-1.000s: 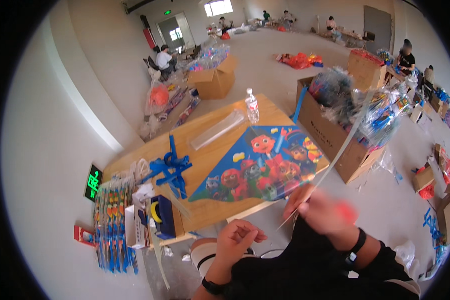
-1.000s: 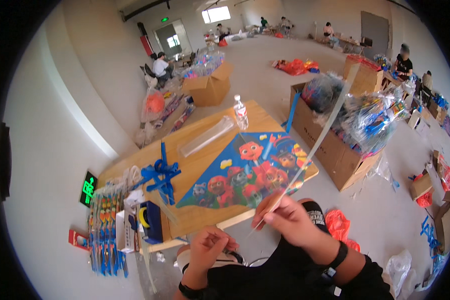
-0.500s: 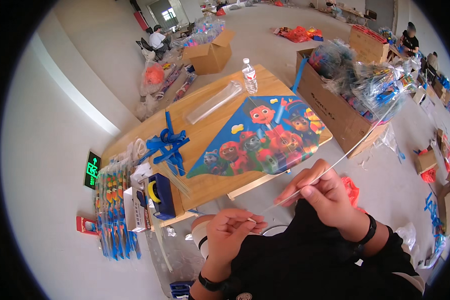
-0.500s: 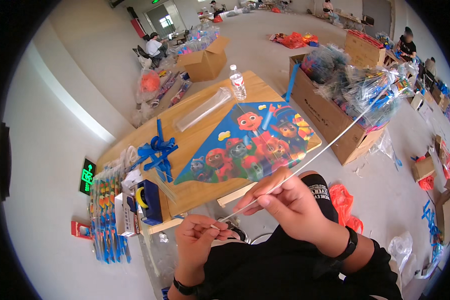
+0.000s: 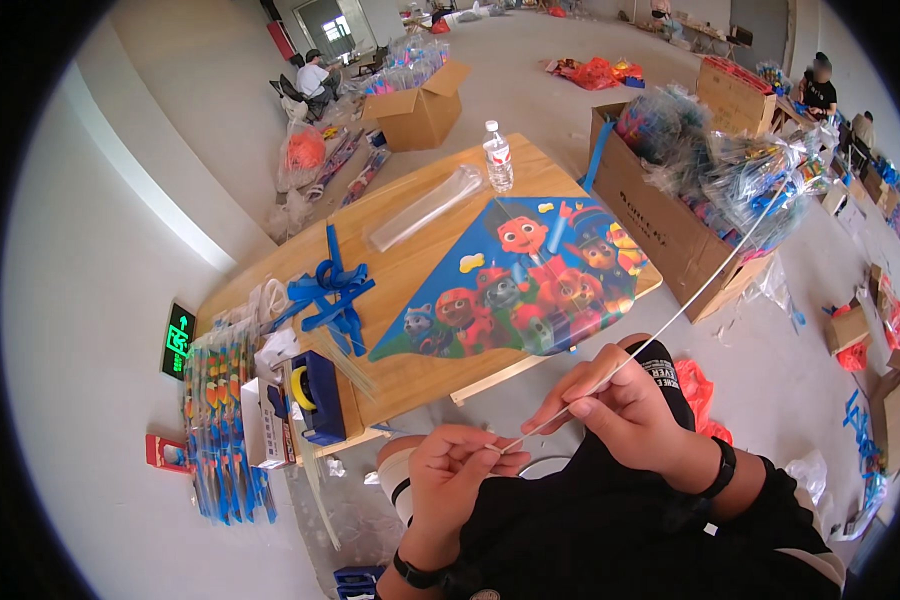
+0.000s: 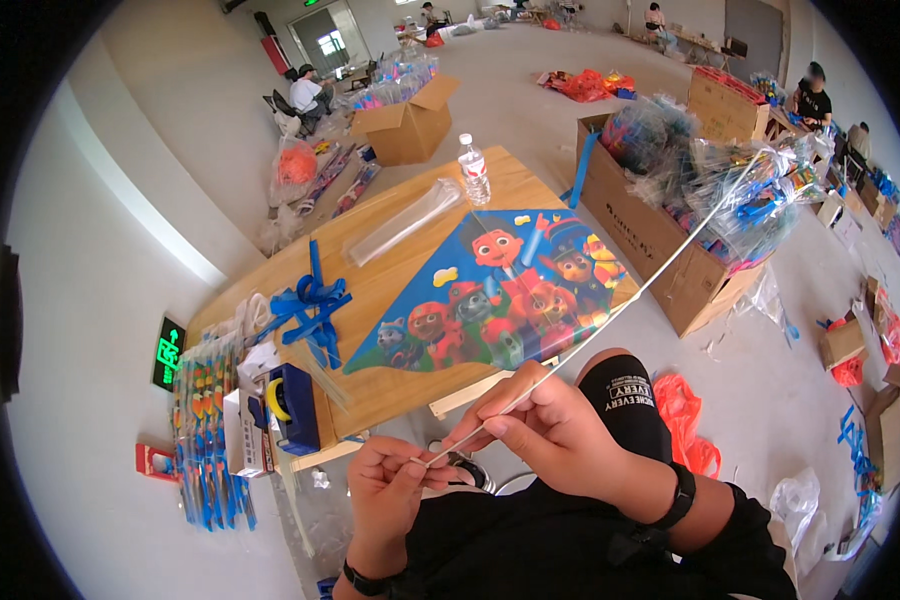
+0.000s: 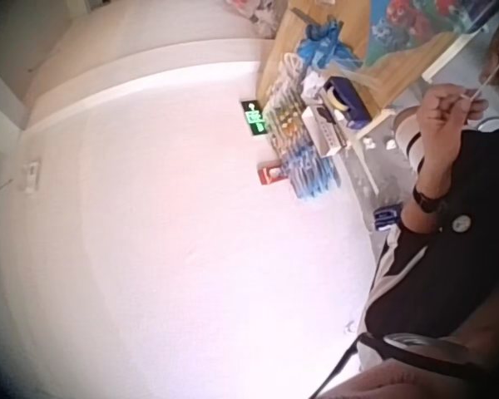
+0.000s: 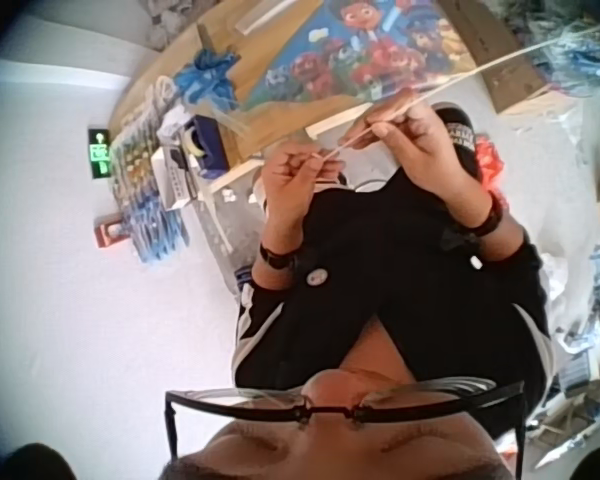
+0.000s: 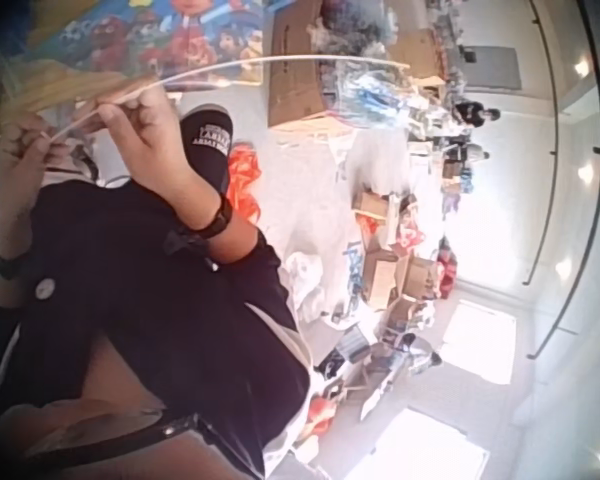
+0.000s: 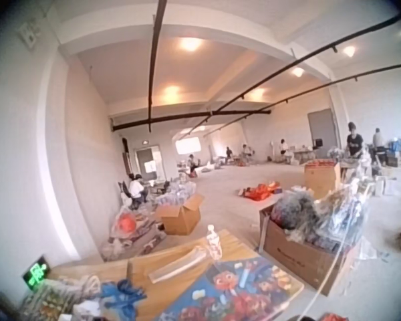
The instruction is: The recorder is assembling cartoon character kites by attaching the supporting sticks and structural elements.
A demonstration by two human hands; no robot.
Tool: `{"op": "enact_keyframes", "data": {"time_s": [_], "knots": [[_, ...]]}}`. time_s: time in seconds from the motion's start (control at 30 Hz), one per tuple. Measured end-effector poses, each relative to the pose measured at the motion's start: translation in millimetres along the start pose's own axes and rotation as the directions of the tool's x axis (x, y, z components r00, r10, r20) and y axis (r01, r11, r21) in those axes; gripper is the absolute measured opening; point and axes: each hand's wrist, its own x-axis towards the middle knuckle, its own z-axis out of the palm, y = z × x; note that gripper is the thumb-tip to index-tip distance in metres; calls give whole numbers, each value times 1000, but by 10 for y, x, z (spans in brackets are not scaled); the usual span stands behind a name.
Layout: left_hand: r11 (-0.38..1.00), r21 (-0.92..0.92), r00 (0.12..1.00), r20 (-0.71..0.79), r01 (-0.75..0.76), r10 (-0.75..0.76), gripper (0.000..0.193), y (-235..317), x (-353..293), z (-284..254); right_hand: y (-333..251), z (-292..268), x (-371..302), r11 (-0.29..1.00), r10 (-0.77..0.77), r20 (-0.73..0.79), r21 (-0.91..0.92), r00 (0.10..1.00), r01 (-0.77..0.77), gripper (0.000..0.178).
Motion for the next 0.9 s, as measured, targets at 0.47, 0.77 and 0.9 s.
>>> {"op": "enact_keyframes", "data": {"time_s": [0.47, 0.77, 0.9], "knots": [[974, 131, 981, -82, 186, -176, 10, 12, 74, 92, -33, -88, -20, 892, 7, 10, -451, 1000, -2, 20], [957, 150, 969, -45, 248, -244, 11, -146, 145, 63, 56, -105, -88, 901, 252, -151, -323, 956, -288, 6], [544, 813, 977, 145, -206, 153, 12, -93, 200, 71, 167, -198, -122, 876, 372, -153, -269, 916, -401, 5]]}}
